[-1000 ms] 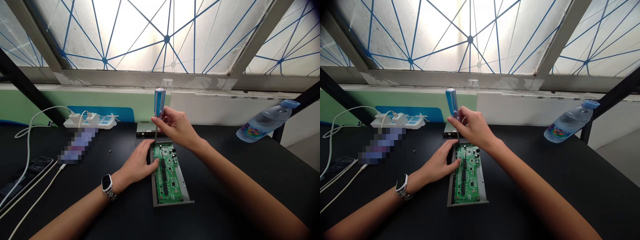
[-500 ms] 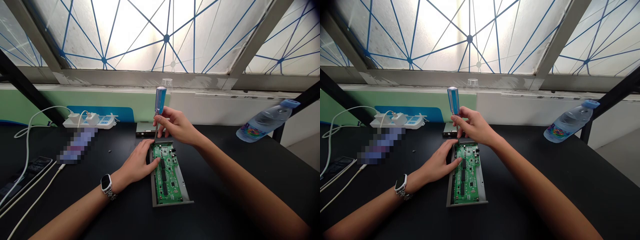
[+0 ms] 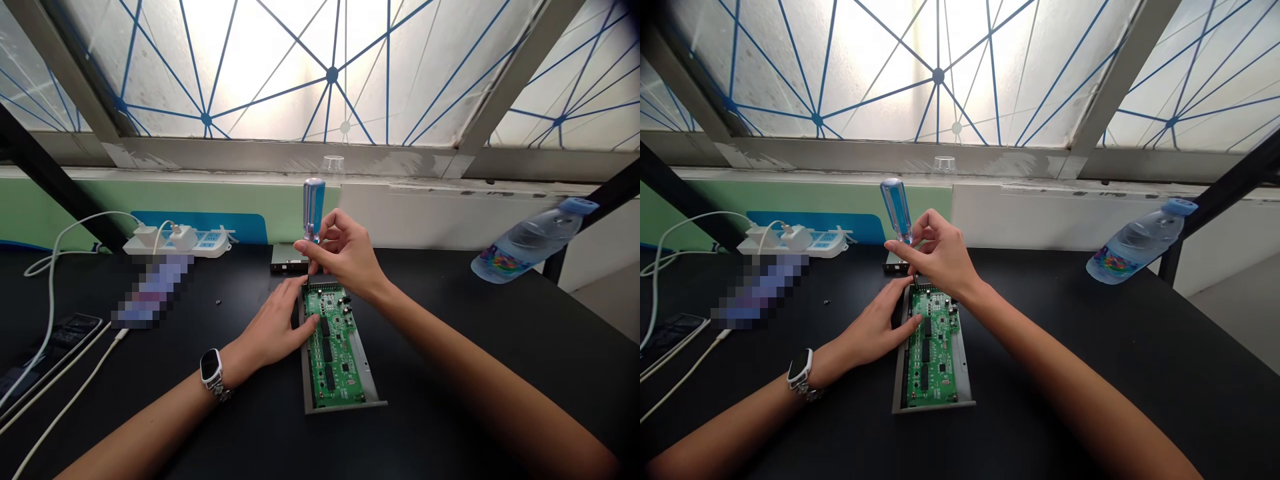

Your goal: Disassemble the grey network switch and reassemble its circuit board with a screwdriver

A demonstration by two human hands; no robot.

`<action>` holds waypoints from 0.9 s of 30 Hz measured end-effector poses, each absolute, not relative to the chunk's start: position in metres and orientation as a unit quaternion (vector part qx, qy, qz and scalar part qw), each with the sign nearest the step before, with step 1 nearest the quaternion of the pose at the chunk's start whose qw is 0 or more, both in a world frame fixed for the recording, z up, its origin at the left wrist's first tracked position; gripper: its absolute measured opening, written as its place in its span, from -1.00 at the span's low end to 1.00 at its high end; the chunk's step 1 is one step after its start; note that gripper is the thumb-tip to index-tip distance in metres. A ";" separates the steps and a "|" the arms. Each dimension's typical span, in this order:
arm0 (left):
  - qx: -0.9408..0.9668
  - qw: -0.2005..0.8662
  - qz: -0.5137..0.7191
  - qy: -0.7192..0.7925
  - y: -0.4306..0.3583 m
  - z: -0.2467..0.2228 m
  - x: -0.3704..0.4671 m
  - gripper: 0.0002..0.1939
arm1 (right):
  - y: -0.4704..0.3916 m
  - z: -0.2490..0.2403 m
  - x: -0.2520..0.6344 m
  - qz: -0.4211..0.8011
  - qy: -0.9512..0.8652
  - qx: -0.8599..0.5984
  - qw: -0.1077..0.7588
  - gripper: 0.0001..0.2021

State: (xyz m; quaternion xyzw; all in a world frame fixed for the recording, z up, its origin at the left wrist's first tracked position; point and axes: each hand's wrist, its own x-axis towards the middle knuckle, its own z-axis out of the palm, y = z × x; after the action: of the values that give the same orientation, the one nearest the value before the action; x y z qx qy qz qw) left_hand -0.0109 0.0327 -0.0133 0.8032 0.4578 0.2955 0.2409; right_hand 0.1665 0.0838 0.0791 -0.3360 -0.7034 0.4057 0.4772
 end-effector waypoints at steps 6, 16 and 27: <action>0.803 0.238 0.288 0.465 0.033 -0.011 -0.011 -0.35 | 0.085 0.077 0.167 0.392 -0.705 -0.335 0.487 -0.54; 0.802 0.241 0.284 0.466 0.033 -0.007 -0.011 -0.36 | 0.089 0.078 0.172 0.420 -0.731 -0.292 0.453 -0.63; 0.803 0.252 0.254 0.476 0.032 -0.004 -0.009 -0.36 | 0.092 0.079 0.173 0.444 -0.705 -0.257 0.490 -0.64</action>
State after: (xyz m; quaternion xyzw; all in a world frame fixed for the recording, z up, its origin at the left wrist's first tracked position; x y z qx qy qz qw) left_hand -0.0087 0.0318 -0.0044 0.8034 0.4763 0.2537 0.2516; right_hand 0.1726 0.0916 0.0795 -0.2575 -0.7048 0.4442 0.4896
